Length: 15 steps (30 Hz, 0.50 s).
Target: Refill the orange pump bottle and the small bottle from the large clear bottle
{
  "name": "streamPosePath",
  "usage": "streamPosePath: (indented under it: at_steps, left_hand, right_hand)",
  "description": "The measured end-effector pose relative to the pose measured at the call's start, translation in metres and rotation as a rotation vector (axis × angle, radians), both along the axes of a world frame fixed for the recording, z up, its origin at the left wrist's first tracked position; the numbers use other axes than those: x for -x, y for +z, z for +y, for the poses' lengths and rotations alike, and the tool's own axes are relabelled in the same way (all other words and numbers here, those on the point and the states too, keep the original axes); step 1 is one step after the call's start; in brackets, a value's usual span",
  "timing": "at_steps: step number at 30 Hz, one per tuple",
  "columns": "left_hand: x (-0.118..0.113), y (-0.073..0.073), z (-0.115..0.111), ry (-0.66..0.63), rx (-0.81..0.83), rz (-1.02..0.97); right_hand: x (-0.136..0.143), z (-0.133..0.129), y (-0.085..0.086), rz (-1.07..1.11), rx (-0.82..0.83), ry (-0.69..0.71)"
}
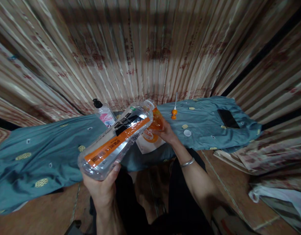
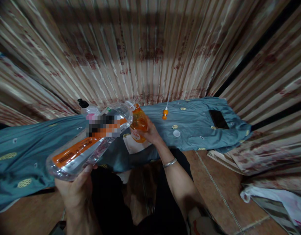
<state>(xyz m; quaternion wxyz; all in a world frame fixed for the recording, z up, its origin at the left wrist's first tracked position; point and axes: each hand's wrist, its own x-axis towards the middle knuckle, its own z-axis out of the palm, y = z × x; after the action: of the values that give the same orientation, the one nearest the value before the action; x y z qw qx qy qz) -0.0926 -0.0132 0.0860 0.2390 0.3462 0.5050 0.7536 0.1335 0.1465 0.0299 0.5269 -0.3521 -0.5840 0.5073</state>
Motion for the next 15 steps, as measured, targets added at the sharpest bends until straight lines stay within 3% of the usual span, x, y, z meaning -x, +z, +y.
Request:
streamPosePath:
  at_steps: [15]
  left_hand:
    - [0.0012,-0.0016,-0.0003,-0.012,0.041,0.053]
  right_hand:
    - [0.0002,0.0005,-0.0004,0.01,0.006,-0.016]
